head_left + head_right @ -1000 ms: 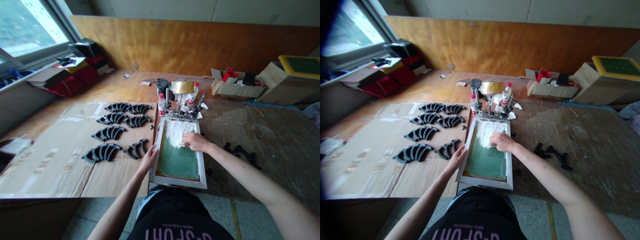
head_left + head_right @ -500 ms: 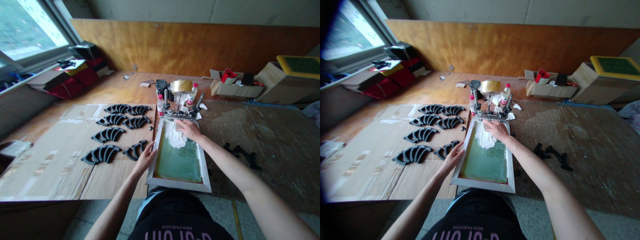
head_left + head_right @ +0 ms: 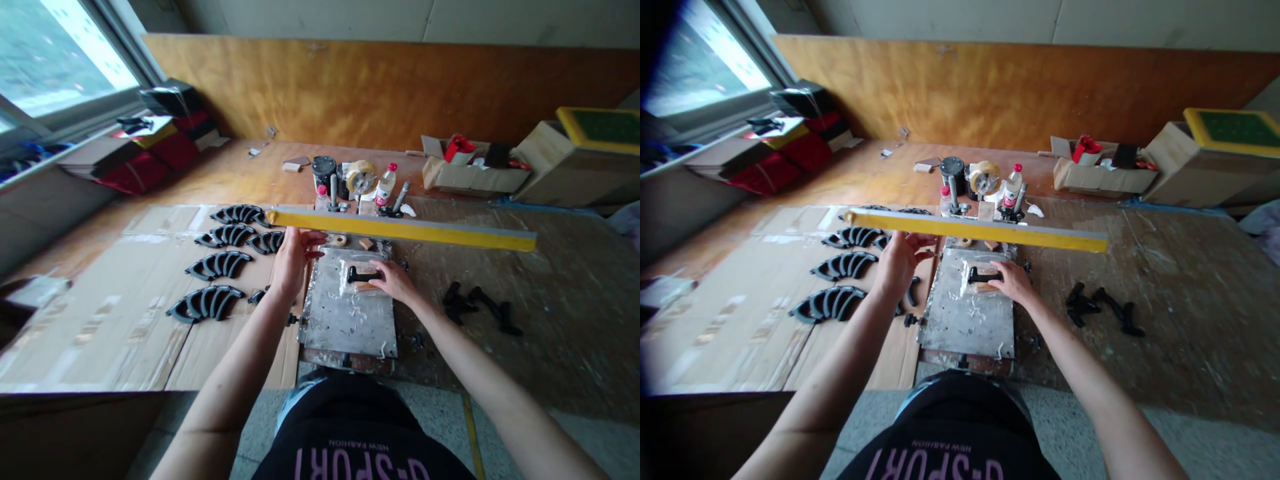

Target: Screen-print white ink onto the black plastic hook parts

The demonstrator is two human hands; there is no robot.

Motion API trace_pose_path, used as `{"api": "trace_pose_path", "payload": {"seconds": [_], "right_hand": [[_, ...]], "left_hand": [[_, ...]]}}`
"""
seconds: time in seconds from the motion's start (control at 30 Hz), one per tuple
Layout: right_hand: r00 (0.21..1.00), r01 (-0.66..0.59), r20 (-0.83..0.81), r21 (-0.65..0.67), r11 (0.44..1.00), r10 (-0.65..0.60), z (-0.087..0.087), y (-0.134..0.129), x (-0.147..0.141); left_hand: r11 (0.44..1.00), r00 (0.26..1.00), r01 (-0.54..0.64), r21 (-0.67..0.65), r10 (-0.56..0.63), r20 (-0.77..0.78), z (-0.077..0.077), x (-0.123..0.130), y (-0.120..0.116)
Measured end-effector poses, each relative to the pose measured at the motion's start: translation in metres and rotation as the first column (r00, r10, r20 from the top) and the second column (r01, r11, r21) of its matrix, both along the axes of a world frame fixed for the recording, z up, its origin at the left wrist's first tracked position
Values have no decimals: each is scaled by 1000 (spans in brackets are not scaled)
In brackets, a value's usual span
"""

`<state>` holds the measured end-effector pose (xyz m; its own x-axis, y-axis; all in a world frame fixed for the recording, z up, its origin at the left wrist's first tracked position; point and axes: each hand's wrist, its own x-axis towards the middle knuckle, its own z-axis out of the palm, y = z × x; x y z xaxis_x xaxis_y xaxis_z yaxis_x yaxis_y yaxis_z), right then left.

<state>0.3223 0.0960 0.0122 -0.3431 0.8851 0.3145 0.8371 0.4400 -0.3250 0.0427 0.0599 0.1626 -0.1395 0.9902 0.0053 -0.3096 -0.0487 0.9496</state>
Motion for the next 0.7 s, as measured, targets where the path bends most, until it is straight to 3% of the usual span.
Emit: {"api": "trace_pose_path", "payload": {"seconds": [0.07, 0.1, 0.2, 0.27, 0.33, 0.37, 0.43, 0.47, 0.53, 0.57, 0.63, 0.7], "right_hand": [[998, -59, -2, -24, 998, 59, -3, -14, -20], [999, -50, -16, -28, 998, 49, 0, -22, -29], [996, -48, -70, 11, 999, 49, 16, -52, -60], [977, -203, -61, 43, 978, 205, 26, -72, -78], [929, -365, -50, 36, 930, 367, 29, -83, -79], [921, -384, -56, 22, 923, 385, 28, -84, -69], [971, -234, -55, -23, 972, 233, 20, -77, -27], [997, -67, -31, -49, 997, 66, 13, -71, 3], [950, 299, 123, -88, 950, -288, -3, -62, 71], [896, 415, 223, -106, 904, -385, -12, -60, 104], [822, 524, 364, -177, 833, -439, -29, -60, 157], [812, 540, 424, -283, 793, -402, -40, -63, 184]], "left_hand": [[992, 999, -8, -125, 14, 45, -19, 11, -12], [969, 997, 49, -241, -33, 68, -33, 18, -21], [783, 957, 289, -550, -220, 190, -76, 39, -55], [732, 953, 298, -613, -188, 239, -100, 42, -74], [736, 972, 218, -641, -104, 212, -118, 29, -87], [738, 984, 155, -657, -58, 167, -126, 14, -92], [735, 998, -26, -678, 60, 28, -143, -29, -99], [719, 988, -141, -680, 141, -56, -153, -54, -103], [655, 936, -352, -668, 265, -234, -175, -104, -110], [609, 914, -406, -681, 274, -300, -186, -125, -112], [532, 876, -475, -701, 211, -434, -205, -155, -115], [523, 837, -488, -699, 55, -544, -215, -167, -113]]}}
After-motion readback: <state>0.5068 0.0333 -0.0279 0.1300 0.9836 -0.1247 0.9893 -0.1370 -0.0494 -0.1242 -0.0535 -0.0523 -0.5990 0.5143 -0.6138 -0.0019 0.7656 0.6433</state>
